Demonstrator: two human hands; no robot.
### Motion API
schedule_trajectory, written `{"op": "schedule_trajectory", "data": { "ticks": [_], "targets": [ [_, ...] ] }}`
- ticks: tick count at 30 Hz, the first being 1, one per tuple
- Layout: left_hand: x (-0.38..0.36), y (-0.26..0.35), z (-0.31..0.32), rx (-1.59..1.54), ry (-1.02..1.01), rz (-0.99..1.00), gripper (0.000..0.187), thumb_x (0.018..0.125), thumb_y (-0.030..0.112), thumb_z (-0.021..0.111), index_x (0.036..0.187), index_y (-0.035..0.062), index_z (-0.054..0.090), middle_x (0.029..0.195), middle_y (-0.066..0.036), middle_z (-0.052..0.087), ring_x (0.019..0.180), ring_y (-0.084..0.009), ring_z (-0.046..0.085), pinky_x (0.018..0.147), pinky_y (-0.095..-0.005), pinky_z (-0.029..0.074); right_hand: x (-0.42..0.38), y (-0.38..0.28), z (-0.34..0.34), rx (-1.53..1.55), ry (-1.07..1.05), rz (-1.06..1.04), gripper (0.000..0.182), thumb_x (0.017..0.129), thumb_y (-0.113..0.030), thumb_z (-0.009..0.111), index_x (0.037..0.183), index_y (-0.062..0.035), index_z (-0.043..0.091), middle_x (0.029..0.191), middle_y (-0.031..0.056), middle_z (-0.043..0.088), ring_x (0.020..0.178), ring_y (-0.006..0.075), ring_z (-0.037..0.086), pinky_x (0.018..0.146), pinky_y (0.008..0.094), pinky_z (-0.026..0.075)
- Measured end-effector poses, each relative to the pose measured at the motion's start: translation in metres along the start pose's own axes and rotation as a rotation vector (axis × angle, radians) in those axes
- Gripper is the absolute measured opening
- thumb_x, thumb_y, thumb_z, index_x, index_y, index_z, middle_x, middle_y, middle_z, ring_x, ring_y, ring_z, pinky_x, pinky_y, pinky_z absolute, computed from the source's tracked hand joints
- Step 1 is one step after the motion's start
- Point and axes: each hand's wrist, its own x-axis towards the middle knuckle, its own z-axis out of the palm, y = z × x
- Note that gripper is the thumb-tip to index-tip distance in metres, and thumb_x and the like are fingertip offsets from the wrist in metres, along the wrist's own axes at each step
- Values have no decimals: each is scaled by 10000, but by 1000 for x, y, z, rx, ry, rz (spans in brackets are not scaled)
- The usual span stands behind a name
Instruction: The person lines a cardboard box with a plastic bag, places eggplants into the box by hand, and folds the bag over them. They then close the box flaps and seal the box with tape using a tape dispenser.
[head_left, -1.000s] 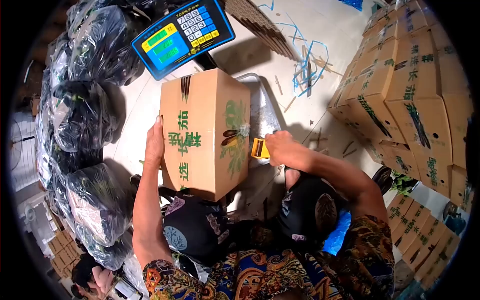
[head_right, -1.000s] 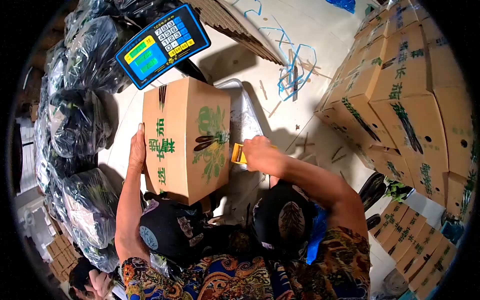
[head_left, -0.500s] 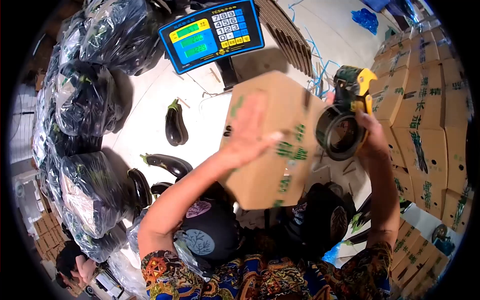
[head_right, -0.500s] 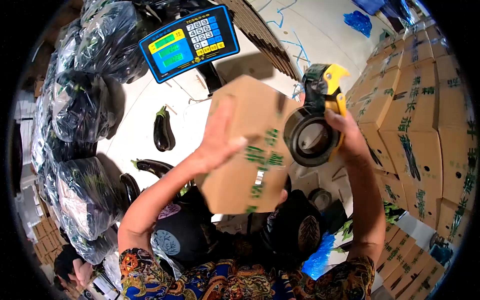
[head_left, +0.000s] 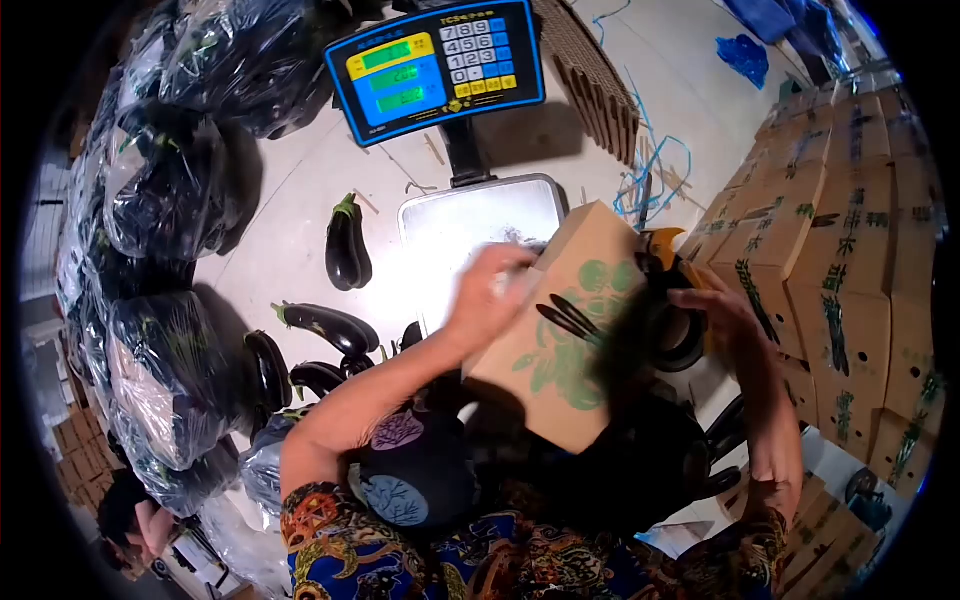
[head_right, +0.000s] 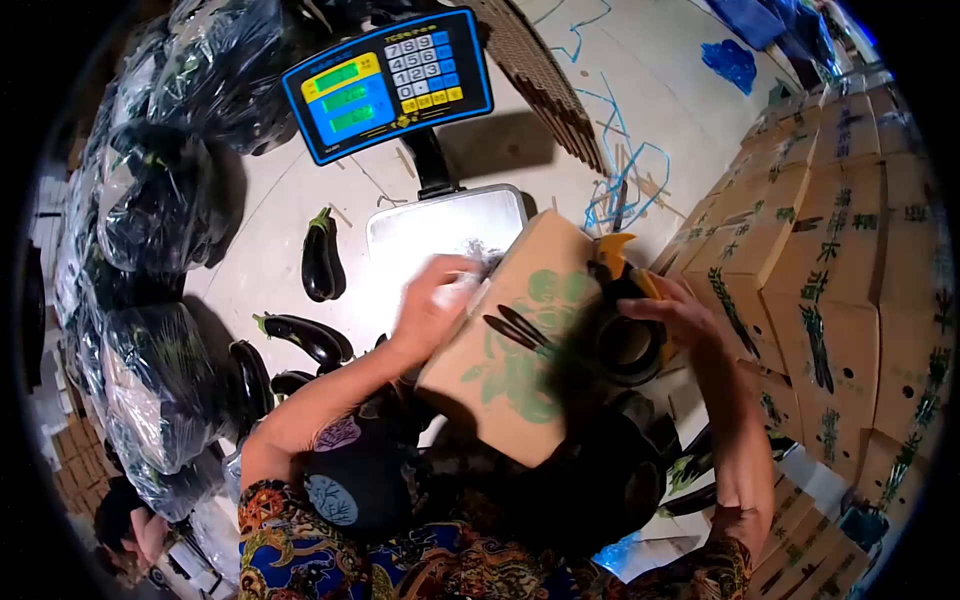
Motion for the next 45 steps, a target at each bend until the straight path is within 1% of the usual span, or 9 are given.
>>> {"op": "schedule_trajectory", "data": {
  "ticks": [1, 5, 6, 10, 27, 30, 31, 38, 45],
  "targets": [
    [-2, 3, -17, -108, 169, -490, 219, 886, 106, 617, 1080, 4, 612, 1047, -104, 632, 907, -193, 603, 841, -342, 490, 4, 8, 5, 17, 1, -32, 659, 755, -283, 775, 1292, 11, 532, 1071, 46, 605, 1018, 151, 551, 915, 263, 413],
    [-92, -113, -97, 218, 226, -993, 483, 879, 447, 606, 1056, -2, 604, 931, -115, 626, 805, -204, 564, 763, -327, 486, 27, 4, 55, 97, -196, -168, 663, 729, -344, 752, 1250, 12, 550, 1081, 69, 605, 1005, 172, 563, 902, 279, 419],
    [-128, -151, -118, 364, 17, -1026, 478, 912, 444, 571, 1091, 2, 608, 985, -121, 635, 843, -208, 583, 785, -326, 492, 31, -9, 70, -93, -175, -169, 664, 714, -379, 739, 1220, 17, 567, 1097, 95, 613, 1023, 181, 564, 911, 288, 416],
    [-187, -193, -113, -751, -135, -1219, 458, 999, 371, 453, 1229, -6, 575, 1076, -154, 676, 960, -230, 647, 896, -353, 506, 40, -32, 98, -66, -174, -169, 511, 812, -308, 728, 1187, 13, 595, 1039, 74, 661, 971, 137, 596, 887, 276, 438],
    [-126, -71, -130, -637, 0, -1099, 393, 1015, 337, 446, 1233, 53, 608, 1165, -120, 658, 990, -219, 656, 829, -361, 541, 19, -17, 79, -21, -239, -602, 394, 846, -238, 655, 1165, -19, 576, 1043, 37, 597, 966, 117, 557, 865, 257, 432],
    [-93, -57, -139, -553, 33, -1077, 385, 1009, 331, 446, 1225, 56, 606, 1109, -116, 669, 959, -203, 651, 829, -348, 529, 53, 34, 41, 60, -191, -574, 448, 843, -196, 644, 1256, -44, 558, 1180, 99, 605, 1048, 175, 612, 910, 315, 484],
    [-76, -53, -143, -516, 50, -1066, 383, 1001, 330, 447, 1217, 52, 600, 1041, -117, 681, 924, -189, 644, 837, -333, 512, 32, 14, 45, 354, -156, -184, 463, 839, -182, 642, 1268, -34, 549, 1201, 114, 615, 1061, 188, 624, 909, 330, 500],
    [53, 32, -124, -195, 71, -630, 676, 856, 419, 637, 1352, -6, 460, 1267, -140, 551, 1115, -240, 556, 915, -348, 462, -35, 37, 24, 806, -369, -506, 622, 903, -247, 547, 1437, 14, 365, 1350, 150, 533, 1188, 255, 558, 975, 392, 468],
    [28, 32, -114, -154, -78, -788, 688, 920, 569, 508, 1286, -13, 542, 1177, -157, 628, 1056, -210, 606, 898, -343, 487, -29, 96, 18, 617, -232, -339, 464, 899, -243, 576, 1283, 12, 522, 1224, 123, 603, 1109, 175, 583, 913, 305, 482]
  ]
}}
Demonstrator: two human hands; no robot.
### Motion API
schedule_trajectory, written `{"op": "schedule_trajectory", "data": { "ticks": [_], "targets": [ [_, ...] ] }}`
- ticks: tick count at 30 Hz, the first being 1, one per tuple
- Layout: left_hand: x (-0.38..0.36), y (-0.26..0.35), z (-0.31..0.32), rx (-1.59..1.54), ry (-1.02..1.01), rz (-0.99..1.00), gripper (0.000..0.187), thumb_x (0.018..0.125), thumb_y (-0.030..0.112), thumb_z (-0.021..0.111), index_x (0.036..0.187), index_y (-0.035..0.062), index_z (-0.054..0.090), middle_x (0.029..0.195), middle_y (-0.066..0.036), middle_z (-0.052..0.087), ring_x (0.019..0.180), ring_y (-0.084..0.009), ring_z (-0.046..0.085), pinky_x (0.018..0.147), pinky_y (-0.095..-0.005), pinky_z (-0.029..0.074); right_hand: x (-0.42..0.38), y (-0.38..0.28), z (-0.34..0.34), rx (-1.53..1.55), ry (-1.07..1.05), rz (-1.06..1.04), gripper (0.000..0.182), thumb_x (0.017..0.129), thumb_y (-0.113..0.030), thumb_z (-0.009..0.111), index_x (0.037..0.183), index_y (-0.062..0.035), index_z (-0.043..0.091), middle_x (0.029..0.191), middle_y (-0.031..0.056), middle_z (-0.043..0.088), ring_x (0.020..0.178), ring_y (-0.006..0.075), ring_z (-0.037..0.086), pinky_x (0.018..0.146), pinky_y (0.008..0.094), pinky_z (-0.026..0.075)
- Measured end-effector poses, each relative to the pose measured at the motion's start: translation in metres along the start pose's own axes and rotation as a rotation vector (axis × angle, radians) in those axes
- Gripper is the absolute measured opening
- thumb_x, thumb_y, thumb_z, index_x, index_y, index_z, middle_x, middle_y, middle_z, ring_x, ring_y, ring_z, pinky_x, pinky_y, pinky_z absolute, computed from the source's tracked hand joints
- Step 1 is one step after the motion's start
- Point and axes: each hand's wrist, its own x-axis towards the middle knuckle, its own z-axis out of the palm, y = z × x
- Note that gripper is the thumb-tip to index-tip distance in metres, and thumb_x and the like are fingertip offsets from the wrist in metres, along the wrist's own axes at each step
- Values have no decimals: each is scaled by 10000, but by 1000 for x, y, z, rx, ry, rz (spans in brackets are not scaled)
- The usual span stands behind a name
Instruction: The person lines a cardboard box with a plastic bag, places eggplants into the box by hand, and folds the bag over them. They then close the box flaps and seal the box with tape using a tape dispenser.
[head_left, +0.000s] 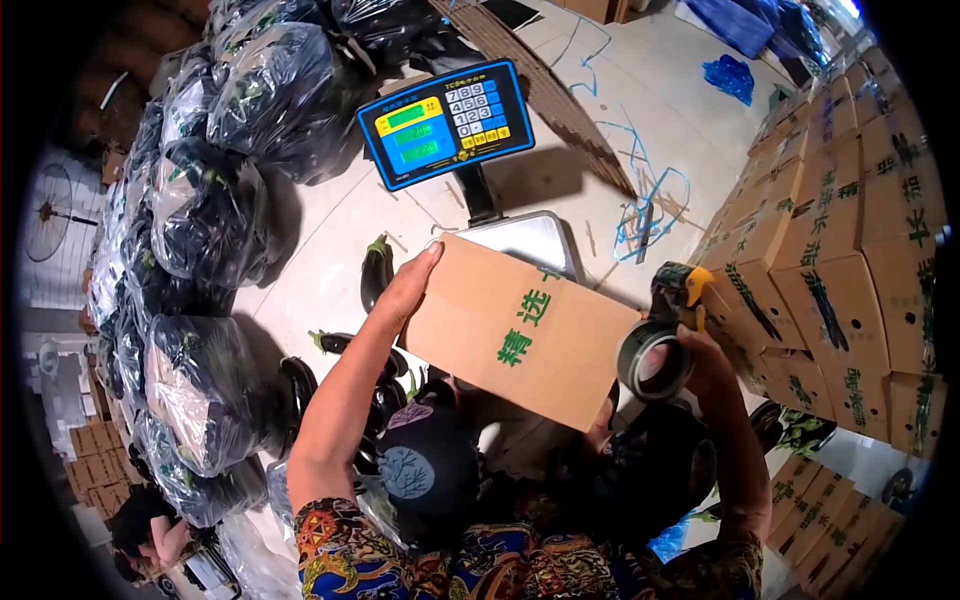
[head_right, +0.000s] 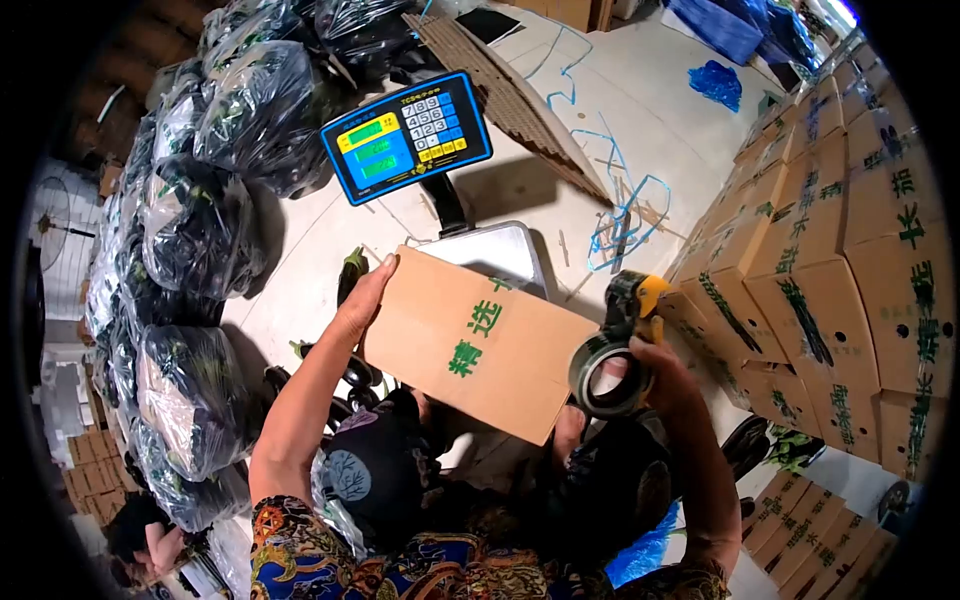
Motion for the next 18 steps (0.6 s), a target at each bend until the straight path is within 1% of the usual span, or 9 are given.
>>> {"op": "schedule_trajectory", "data": {
  "ticks": [1, 5, 8, 9, 11, 13, 14, 16, 18],
  "targets": [
    [-5, -1, 3, 40, 34, 19, 709, 931, 619, 446, 1232, -8, 585, 1092, -146, 656, 993, -216, 624, 881, -348, 490, -3, -5, 28, 51, 20, 65, 398, 872, -255, 596, 1176, 1, 580, 1097, 81, 629, 1029, 142, 599, 887, 274, 475],
    [-4, -13, 5, 93, 43, 164, 742, 938, 634, 410, 1231, -26, 580, 1094, -176, 644, 1002, -235, 615, 881, -343, 481, 11, -20, 45, -329, 38, 10, 386, 832, -234, 609, 1150, -16, 586, 970, 5, 620, 881, 104, 592, 819, 248, 468],
    [10, -43, 14, 130, 158, 271, 758, 943, 641, 379, 1241, -25, 582, 1151, -188, 636, 1069, -255, 585, 935, -361, 452, 15, -49, 71, -309, 180, 73, 375, 834, -221, 652, 1154, -35, 590, 965, -5, 604, 905, 102, 570, 814, 250, 457],
    [0, -34, 18, 146, 183, 334, 607, 971, 521, 445, 1223, -11, 592, 1148, -196, 630, 1066, -288, 590, 933, -375, 448, 13, -53, 80, -385, 171, 23, 372, 832, -211, 662, 1155, -40, 589, 967, -4, 604, 902, 104, 569, 813, 249, 456],
    [-6, -30, 22, 318, 399, 605, 484, 975, 408, 492, 1190, -12, 601, 1124, -203, 625, 1043, -320, 594, 922, -387, 451, 12, -60, 99, -547, 150, -84, 369, 828, -189, 682, 1157, -50, 589, 971, -3, 606, 894, 106, 567, 811, 247, 454],
    [-23, -10, 32, 414, 513, 834, 315, 957, 236, 554, 1136, -17, 609, 1067, -213, 620, 993, -370, 595, 887, -399, 466, 14, -59, 110, -719, 165, -213, 437, 783, -180, 776, 1144, -48, 569, 981, 14, 614, 899, 125, 577, 824, 268, 465],
    [-33, 0, 37, 380, 438, 896, 326, 966, 259, 544, 1133, -14, 606, 1070, -183, 625, 989, -306, 612, 867, -366, 480, 17, -59, 119, -770, 142, -252, 467, 766, -185, 806, 1139, -46, 561, 983, 22, 617, 902, 132, 581, 824, 279, 473],
    [-59, 22, 51, 192, 169, 780, 347, 977, 292, 522, 1118, -13, 608, 1014, -150, 629, 970, -228, 608, 853, -333, 488, 17, -65, 149, -960, 222, -277, 546, 709, -197, 863, 1132, -43, 554, 967, 55, 637, 858, 144, 600, 787, 308, 503],
    [-76, 40, 60, -105, -177, 566, 586, 994, 550, 396, 1165, 32, 609, 927, -31, 615, 916, -131, 594, 796, -274, 474, 26, -59, 157, -1045, 142, -384, 556, 705, -225, 867, 1121, -27, 554, 938, 78, 640, 845, 150, 612, 777, 313, 509]
  ]
}}
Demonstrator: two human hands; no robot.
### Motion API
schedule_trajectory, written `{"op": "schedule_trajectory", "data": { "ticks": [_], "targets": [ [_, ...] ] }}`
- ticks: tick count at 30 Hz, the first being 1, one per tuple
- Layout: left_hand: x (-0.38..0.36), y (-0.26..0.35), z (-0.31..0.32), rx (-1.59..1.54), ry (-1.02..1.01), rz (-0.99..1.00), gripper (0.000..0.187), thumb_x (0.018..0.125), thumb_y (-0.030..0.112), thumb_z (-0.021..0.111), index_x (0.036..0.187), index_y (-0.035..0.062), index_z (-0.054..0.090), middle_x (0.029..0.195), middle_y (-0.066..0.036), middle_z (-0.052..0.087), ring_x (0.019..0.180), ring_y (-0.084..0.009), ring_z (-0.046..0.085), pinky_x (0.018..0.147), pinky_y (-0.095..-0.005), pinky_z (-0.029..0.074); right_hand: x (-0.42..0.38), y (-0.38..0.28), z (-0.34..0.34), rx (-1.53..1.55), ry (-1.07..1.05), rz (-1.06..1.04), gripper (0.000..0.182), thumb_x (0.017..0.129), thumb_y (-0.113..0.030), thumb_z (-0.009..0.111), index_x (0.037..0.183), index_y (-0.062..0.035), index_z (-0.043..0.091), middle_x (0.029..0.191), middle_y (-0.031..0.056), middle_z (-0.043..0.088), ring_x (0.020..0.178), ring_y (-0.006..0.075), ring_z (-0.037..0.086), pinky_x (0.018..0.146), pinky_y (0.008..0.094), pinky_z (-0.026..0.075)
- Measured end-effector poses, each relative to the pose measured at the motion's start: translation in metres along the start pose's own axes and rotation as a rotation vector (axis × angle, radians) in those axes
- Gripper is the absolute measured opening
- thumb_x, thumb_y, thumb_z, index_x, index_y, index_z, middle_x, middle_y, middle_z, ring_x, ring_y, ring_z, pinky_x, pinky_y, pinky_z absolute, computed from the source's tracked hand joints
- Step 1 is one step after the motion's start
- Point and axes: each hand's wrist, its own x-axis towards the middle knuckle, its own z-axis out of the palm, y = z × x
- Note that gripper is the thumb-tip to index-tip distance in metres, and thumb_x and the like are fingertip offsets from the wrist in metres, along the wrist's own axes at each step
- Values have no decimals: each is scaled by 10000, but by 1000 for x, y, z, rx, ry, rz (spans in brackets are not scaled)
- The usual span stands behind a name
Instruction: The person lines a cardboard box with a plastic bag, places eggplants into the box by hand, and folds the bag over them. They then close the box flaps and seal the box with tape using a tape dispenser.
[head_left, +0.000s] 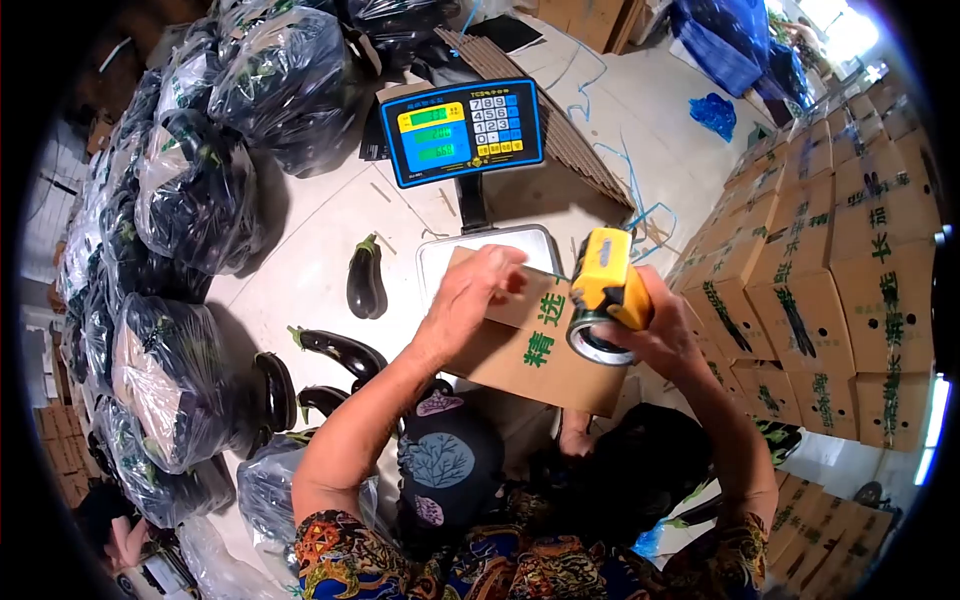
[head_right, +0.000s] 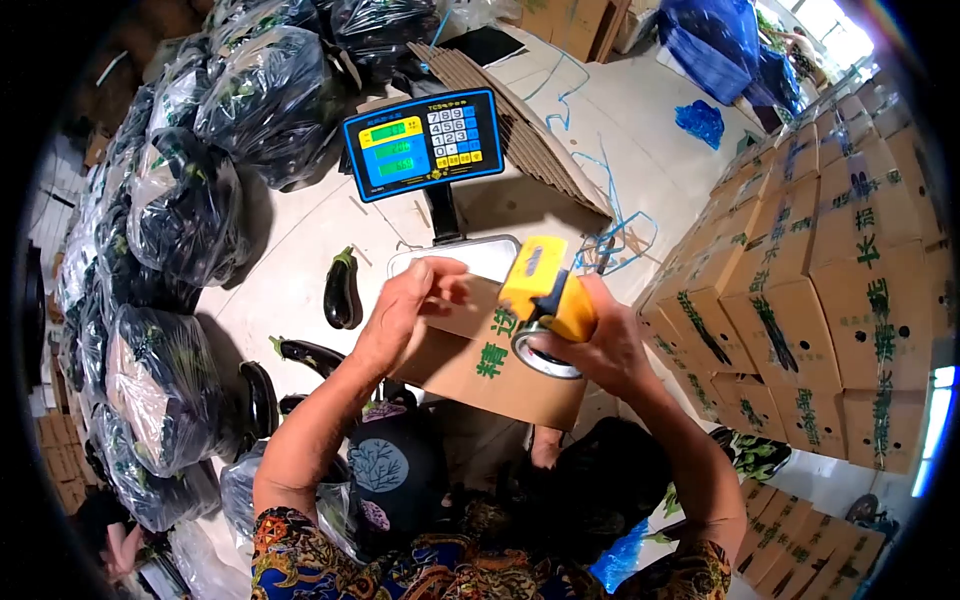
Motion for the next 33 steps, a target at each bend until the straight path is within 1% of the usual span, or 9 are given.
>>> {"op": "schedule_trajectory", "data": {
  "ticks": [2, 7, 11, 14, 21, 23, 26, 30, 33],
  "targets": [
    [1, 18, 9, -63, -65, -185, 621, 994, 573, 364, 1153, 26, 611, 895, -19, 603, 881, -121, 581, 769, -278, 478, 3, -18, 10, -212, -14, -135, 543, 689, -237, 875, 1073, -25, 555, 928, 122, 652, 844, 223, 653, 765, 340, 518],
    [1, 11, 2, -237, -58, -130, 232, 1001, 197, 500, 1017, -5, 613, 834, -22, 587, 684, -82, 532, 663, -192, 461, 11, -23, 26, -363, -56, -241, 555, 654, -214, 876, 1066, -36, 549, 946, 155, 644, 877, 348, 655, 767, 391, 524],
    [-9, 8, -12, -617, -43, -331, 269, 1001, 217, 499, 1060, -15, 621, 833, -24, 619, 706, -80, 561, 677, -206, 505, 14, -21, 36, -373, -76, -220, 586, 651, -227, 874, 1100, -50, 541, 921, 149, 637, 869, 363, 646, 759, 412, 522],
    [-11, 7, -8, -520, 63, -405, 289, 988, 266, 546, 1055, 0, 636, 860, -38, 617, 714, -104, 570, 634, -235, 521, 14, -13, 39, -387, -97, -218, 608, 646, -229, 873, 1118, -55, 531, 927, 150, 631, 869, 372, 638, 752, 422, 519],
    [-11, -40, -11, 267, 214, 115, 125, 949, 142, 596, 901, 40, 650, 740, 12, 611, 630, -59, 515, 583, -215, 431, 13, -16, 54, -574, -143, -250, 629, 640, -253, 857, 1112, -35, 501, 981, 186, 617, 881, 393, 631, 756, 445, 516],
    [-13, -45, -24, 248, 277, 40, 125, 937, 149, 596, 896, 47, 656, 741, 14, 608, 630, -59, 514, 579, -215, 428, 11, -35, 53, -651, -228, -169, 633, 694, -344, 820, 1118, -14, 484, 1022, 234, 612, 897, 416, 636, 766, 478, 522],
    [-19, -38, -78, 130, 468, -111, 155, 931, 186, 587, 886, 49, 645, 704, 25, 564, 603, -46, 473, 542, -206, 389, 2, -37, 44, -674, -161, -107, 569, 709, -267, 829, 1100, -9, 507, 967, 217, 648, 856, 421, 661, 729, 450, 550],
    [-31, -53, -134, 49, 463, -115, 192, 953, 223, 571, 848, 64, 600, 657, 60, 455, 565, -30, 378, 503, -197, 304, 3, -49, 41, -757, -279, -18, 692, 745, -513, 743, 1134, -2, 487, 1027, 252, 636, 897, 435, 649, 746, 496, 541],
    [-27, -79, -147, 86, 463, -62, 209, 964, 233, 563, 832, 73, 584, 653, 72, 426, 561, -25, 358, 501, -193, 283, 11, -42, 55, -770, -230, -134, 678, 745, -512, 738, 1119, -2, 494, 989, 241, 637, 873, 433, 647, 734, 518, 526]
  ]
}}
